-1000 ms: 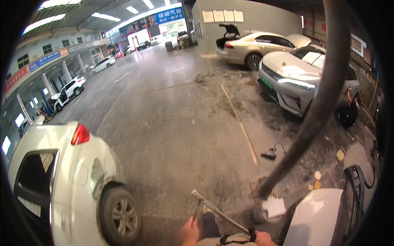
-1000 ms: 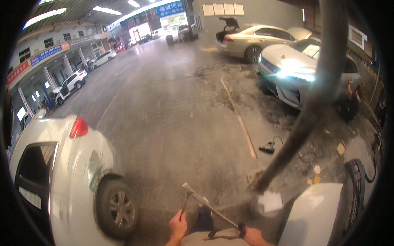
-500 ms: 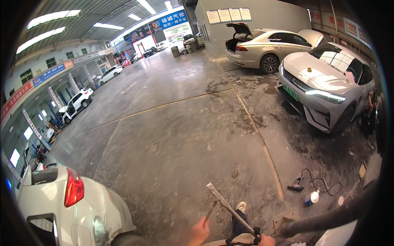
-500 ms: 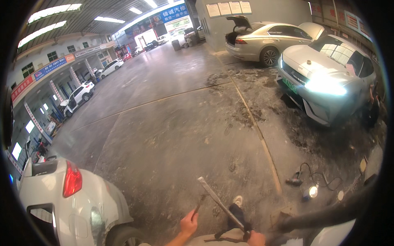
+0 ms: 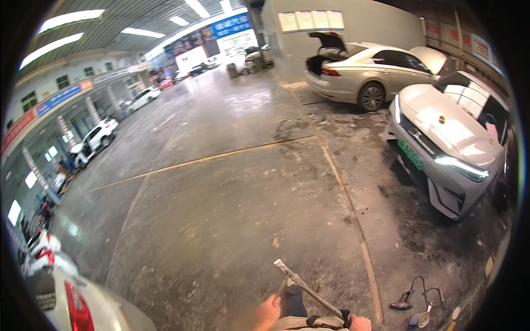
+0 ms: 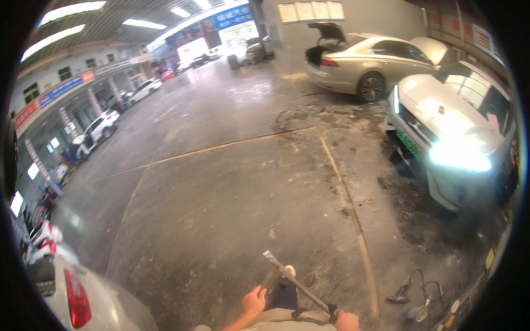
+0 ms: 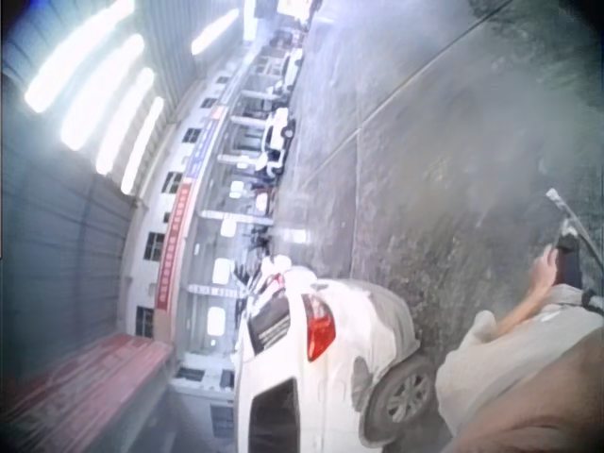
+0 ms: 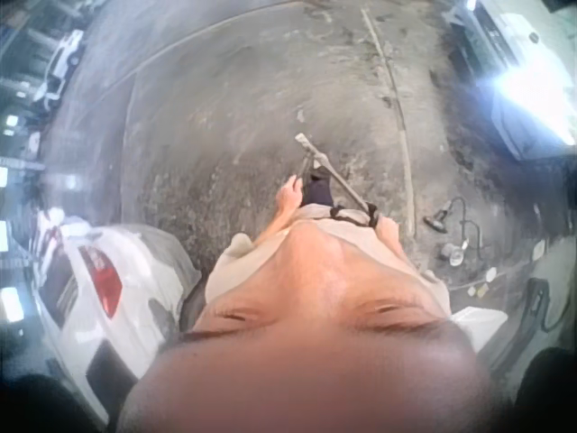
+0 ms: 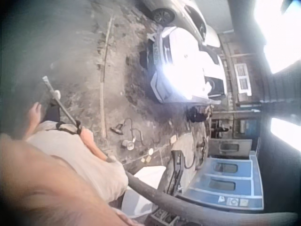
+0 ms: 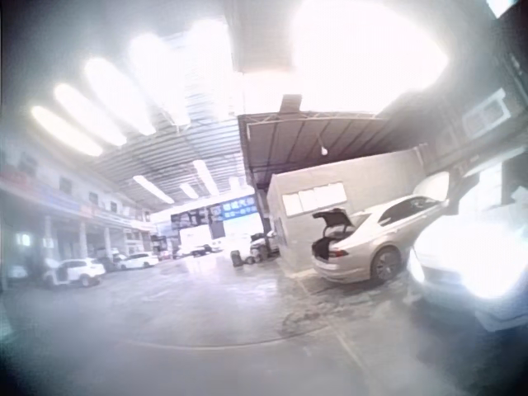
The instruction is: The person retrieves a hammer and a metal rod from a tool cart, walks to a silver sedan, and uses the rod as a lever behind the front bumper while tapping with the hammer to push out a dent. The person briefly enters the car to turn on the headlights, then resumes hammering the bumper area.
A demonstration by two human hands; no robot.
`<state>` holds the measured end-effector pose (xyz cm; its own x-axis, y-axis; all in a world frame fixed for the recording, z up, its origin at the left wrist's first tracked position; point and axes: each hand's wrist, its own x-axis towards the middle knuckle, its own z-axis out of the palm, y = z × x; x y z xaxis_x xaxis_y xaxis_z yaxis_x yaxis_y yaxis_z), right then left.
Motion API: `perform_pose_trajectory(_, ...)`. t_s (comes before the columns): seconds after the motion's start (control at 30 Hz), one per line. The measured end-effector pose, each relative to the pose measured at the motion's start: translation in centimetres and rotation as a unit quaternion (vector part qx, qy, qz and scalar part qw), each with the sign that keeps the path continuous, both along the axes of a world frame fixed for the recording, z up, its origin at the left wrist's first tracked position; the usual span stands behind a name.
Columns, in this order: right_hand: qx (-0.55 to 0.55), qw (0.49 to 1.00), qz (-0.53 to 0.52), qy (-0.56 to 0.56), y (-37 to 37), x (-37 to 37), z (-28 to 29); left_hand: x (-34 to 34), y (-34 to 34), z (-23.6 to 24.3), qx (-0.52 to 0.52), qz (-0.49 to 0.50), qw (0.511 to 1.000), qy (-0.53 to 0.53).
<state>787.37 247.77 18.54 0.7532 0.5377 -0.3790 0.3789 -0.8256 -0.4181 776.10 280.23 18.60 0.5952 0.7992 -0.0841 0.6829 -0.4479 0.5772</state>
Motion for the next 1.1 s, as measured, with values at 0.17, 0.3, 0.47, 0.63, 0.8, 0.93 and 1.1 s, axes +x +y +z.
perform_pose_trajectory(0.17, -0.040, 0.997, -0.042, 0.040, 11.5, 14.4, -2.4, 17.1, 12.1, 0.6, -0.061, 0.026, 0.968, -0.240)
perform_pose_trajectory(0.3, -0.054, 0.994, -0.087, 0.038, 19.2, 23.9, -1.1, 29.1, 20.5, 1.0, -0.028, -0.044, 0.984, -0.172)
perform_pose_trajectory(0.47, -0.009, 0.986, -0.162, 0.035, 28.4, 37.1, -0.8, 45.2, 30.0, 0.9, -0.033, -0.122, 0.991, -0.039)
perform_pose_trajectory(0.63, -0.054, 0.980, -0.142, 0.132, 35.6, 56.4, -0.9, 63.9, 36.4, 1.4, -0.087, -0.089, 0.986, -0.111)
perform_pose_trajectory(0.8, -0.069, 0.982, -0.110, 0.140, 42.4, 75.1, 1.4, 82.0, 42.0, 1.2, -0.014, -0.141, 0.989, 0.029)
perform_pose_trajectory(0.93, -0.098, 0.979, -0.125, 0.128, 46.5, 87.8, 0.9, 94.6, 47.9, 0.8, -0.044, -0.115, 0.987, -0.100)
perform_pose_trajectory(1.1, -0.113, 0.978, -0.125, 0.124, 54.3, 104.7, -1.2, 110.8, 54.9, -1.7, -0.107, -0.062, 0.980, -0.155)
